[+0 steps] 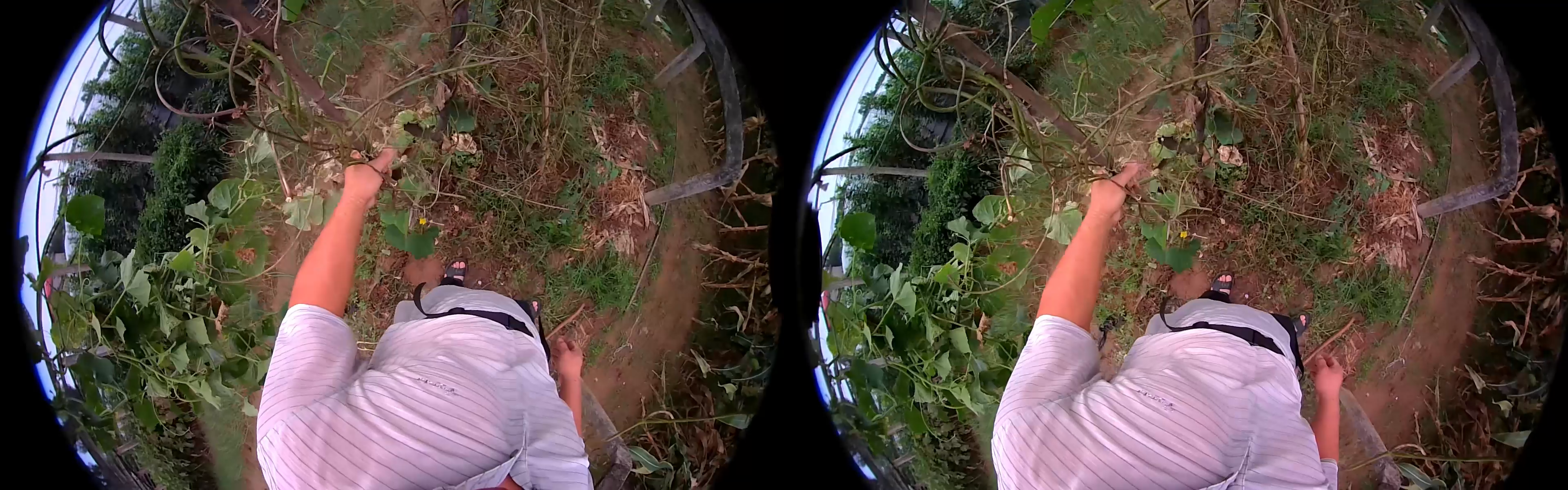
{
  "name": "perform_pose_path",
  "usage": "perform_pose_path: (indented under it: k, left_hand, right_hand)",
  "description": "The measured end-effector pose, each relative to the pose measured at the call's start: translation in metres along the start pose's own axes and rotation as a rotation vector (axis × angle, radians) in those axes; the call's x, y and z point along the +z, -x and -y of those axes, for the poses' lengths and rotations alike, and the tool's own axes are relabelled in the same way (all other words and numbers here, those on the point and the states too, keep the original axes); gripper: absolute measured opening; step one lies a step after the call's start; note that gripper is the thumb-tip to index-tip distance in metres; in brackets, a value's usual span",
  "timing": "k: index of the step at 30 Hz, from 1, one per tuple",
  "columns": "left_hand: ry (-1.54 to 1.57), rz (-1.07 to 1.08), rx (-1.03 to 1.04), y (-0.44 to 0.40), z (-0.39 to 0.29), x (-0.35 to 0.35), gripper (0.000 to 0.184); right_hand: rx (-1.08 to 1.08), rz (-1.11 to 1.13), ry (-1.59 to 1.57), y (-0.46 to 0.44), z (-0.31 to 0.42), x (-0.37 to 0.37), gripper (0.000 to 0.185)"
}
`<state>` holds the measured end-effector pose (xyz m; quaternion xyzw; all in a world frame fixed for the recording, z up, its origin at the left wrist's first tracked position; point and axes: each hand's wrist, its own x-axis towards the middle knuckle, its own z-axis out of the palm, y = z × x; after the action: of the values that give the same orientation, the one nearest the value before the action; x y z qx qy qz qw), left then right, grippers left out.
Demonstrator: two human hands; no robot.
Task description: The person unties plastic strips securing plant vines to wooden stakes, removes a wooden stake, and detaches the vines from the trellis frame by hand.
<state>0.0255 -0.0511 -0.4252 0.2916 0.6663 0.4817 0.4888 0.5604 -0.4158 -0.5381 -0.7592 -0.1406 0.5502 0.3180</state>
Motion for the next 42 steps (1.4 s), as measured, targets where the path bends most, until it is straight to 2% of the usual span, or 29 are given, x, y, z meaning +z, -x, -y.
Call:
perform_pose_path:
  k: [2,4,6,10,12,13,16,18,19,21,29,30,32,33,35,39,42]
  left_hand:
    - [0.044,-0.059,-0.006,-0.001,-0.004,0.0,0.02]
    - [0.067,-0.047,-0.053,0.022,-0.025,0.002,0.018]
    - [0.211,-0.003,0.012,0.031,-0.028,-0.003,0.019]
    - [0.169,-0.176,-0.042,0.035,-0.017,-0.012,0.02]
    - [0.163,-0.143,-0.043,0.042,-0.015,-0.014,0.021]
    - [0.198,-0.117,-0.047,0.047,-0.017,-0.014,0.021]
    - [0.162,-0.071,0.01,0.034,-0.001,-0.033,0.022]
    - [0.066,-0.122,-0.059,0.032,0.001,-0.04,0.022]
    - [0.119,-0.085,0.01,0.037,-0.002,-0.036,0.023]
    - [0.123,-0.093,0.01,0.031,0.005,-0.042,0.024]
    - [0.169,-0.148,-0.011,0.004,-0.006,-0.045,0.025]
    - [0.199,-0.172,0.028,-0.002,-0.008,-0.043,0.022]
    - [0.261,-0.219,0.101,-0.014,-0.012,-0.039,0.016]
    - [0.276,-0.269,0.061,-0.019,-0.015,-0.038,0.015]
    - [0.298,-0.265,0.059,-0.026,-0.014,-0.039,0.015]
    - [0.331,-0.22,0.09,-0.026,-0.014,-0.034,0.015]
    - [0.347,-0.187,0.13,-0.03,-0.004,-0.038,0.013]
  right_hand:
    - [-0.004,-0.008,0.026,-0.006,0.012,0.001,0.017]
    - [-0.101,-0.008,0.182,-0.012,0.032,-0.001,0.026]
    - [-0.136,0.001,0.24,-0.016,0.048,-0.004,0.029]
    - [-0.146,0.049,0.196,-0.034,0.057,-0.006,0.029]
    - [-0.14,0.027,0.148,-0.032,0.058,0.001,0.024]
    - [-0.131,0.019,0.229,-0.032,0.057,0.004,0.025]
    - [-0.067,0.03,0.171,-0.028,0.04,0.019,0.026]
    - [-0.066,0.046,0.257,-0.025,0.029,0.022,0.027]
    - [-0.046,0.06,0.292,-0.023,0.025,0.023,0.027]
    - [-0.016,0.072,0.321,-0.019,0.008,0.022,0.026]
    - [0.163,-0.106,0.116,-0.013,-0.059,-0.009,0.026]
    - [0.171,-0.112,0.107,-0.016,-0.074,-0.018,0.026]
    - [0.242,0.008,-0.125,-0.017,-0.098,-0.035,0.02]
    - [0.25,-0.001,-0.131,-0.01,-0.098,-0.034,0.02]
    - [0.33,-0.162,-0.097,0.004,-0.089,-0.024,0.012]
    - [0.349,-0.196,-0.103,0.009,-0.105,-0.021,0.011]
    - [0.407,-0.161,-0.085,0.008,-0.102,-0.016,0.019]
